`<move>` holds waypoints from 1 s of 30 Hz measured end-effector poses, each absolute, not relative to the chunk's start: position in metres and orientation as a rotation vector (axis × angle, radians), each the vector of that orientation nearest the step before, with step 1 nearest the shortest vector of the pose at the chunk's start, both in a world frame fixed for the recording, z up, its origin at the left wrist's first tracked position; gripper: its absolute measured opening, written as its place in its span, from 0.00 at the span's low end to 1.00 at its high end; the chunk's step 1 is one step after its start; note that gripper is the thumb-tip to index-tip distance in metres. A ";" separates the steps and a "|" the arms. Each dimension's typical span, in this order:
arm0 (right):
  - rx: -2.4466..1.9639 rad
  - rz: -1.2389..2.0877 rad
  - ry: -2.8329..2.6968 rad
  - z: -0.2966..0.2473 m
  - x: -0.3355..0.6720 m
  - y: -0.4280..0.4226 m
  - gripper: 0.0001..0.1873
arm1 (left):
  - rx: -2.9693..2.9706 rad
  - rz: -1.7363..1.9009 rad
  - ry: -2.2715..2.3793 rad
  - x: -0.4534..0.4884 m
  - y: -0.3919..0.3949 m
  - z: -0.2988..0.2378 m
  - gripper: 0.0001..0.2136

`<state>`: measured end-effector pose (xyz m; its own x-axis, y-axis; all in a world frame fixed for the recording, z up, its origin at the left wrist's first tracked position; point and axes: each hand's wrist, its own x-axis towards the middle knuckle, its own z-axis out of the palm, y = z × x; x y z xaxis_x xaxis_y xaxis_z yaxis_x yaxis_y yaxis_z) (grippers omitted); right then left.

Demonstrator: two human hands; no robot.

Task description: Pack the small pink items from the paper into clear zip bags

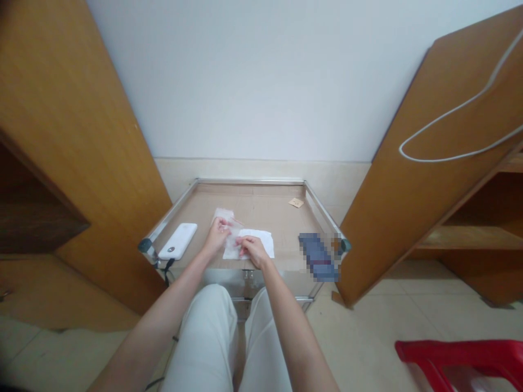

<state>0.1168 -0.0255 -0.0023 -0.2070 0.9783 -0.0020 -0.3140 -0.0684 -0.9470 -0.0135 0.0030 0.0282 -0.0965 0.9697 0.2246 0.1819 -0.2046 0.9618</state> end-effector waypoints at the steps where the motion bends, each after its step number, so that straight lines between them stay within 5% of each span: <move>1: -0.850 1.535 -1.044 -0.002 0.118 -0.025 0.07 | 1.508 1.361 1.328 -0.014 0.003 0.028 0.10; 30: -0.896 1.399 -1.040 -0.009 0.114 -0.025 0.08 | 2.032 1.108 1.322 -0.013 -0.004 0.010 0.03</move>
<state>0.1137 -0.0251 -0.0089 -0.0912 0.9950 0.0405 -0.3260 0.0086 -0.9453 -0.0129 -0.0043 0.0104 0.2089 0.9046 0.3715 0.5234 -0.4243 0.7389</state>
